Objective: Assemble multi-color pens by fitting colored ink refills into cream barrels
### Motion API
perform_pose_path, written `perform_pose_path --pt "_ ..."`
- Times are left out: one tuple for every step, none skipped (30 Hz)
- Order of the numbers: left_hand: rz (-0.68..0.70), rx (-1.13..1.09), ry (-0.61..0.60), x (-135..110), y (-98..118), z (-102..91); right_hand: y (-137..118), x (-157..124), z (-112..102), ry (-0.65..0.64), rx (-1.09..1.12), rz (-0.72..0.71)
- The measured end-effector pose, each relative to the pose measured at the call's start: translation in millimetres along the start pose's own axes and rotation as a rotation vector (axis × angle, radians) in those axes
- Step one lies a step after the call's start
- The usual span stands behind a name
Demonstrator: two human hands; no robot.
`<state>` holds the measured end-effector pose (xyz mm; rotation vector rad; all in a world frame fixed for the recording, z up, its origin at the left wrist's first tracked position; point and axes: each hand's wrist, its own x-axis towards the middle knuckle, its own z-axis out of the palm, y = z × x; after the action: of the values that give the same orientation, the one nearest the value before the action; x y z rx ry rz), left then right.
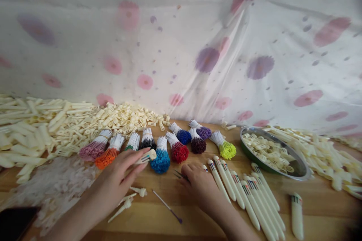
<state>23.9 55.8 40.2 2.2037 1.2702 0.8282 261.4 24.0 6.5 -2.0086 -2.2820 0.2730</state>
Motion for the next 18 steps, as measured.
perform_pose_path --pt "-0.025 -0.003 0.040 1.4 -3.2 -1.3 -0.4 1.6 5.5 -0.003 -0.007 0.002" --pt "-0.057 -0.002 0.083 3.0 -6.2 -2.1 -0.7 2.4 10.1 -0.008 -0.013 0.005" --pt "-0.097 0.004 0.115 4.6 -8.8 -2.4 -0.7 2.8 13.5 -0.013 -0.014 0.009" --pt "-0.136 0.010 0.141 6.1 -10.9 -2.1 -0.5 2.9 15.5 -0.011 -0.012 0.013" --pt "-0.166 0.014 0.158 7.3 -12.2 -1.5 0.2 2.9 16.0 -0.003 -0.005 0.018" --pt "-0.183 0.019 0.163 8.2 -12.7 -0.5 1.4 3.2 15.4 0.013 0.006 0.026" --pt "-0.189 0.020 0.163 8.8 -12.4 0.7 3.0 3.9 13.7 0.036 0.018 0.038" --pt "-0.186 0.019 0.166 9.0 -11.5 1.8 4.8 5.2 11.5 0.065 0.031 0.054" --pt "-0.177 0.016 0.168 8.9 -9.9 2.9 6.8 7.2 9.0 0.096 0.043 0.074" --pt "-0.168 0.013 0.169 8.7 -8.0 3.7 8.8 9.9 6.5 0.128 0.052 0.096" --pt "-0.163 0.011 0.164 8.5 -5.9 4.3 10.7 13.3 4.3 0.156 0.060 0.116" --pt "-0.164 0.013 0.158 8.2 -3.8 4.6 12.2 17.3 2.4 0.180 0.064 0.133" --pt "-0.167 0.018 0.147 8.0 -2.0 4.8 13.2 21.8 0.8 0.199 0.067 0.145" --pt "-0.173 0.029 0.136 7.9 -0.5 4.8 13.7 26.7 -0.6 0.211 0.067 0.153" --pt "-0.183 0.042 0.123 7.8 0.6 4.9 13.5 31.7 -1.9 0.218 0.066 0.159" --pt "-0.194 0.057 0.111 7.7 1.2 5.0 12.7 36.7 -3.1 0.219 0.062 0.161" --pt "-0.202 0.071 0.100 7.5 1.3 5.4 11.3 41.6 -4.4 0.215 0.058 0.163" --pt "-0.207 0.082 0.092 7.2 1.0 6.0 9.5 46.4 -5.8 0.206 0.052 0.163"
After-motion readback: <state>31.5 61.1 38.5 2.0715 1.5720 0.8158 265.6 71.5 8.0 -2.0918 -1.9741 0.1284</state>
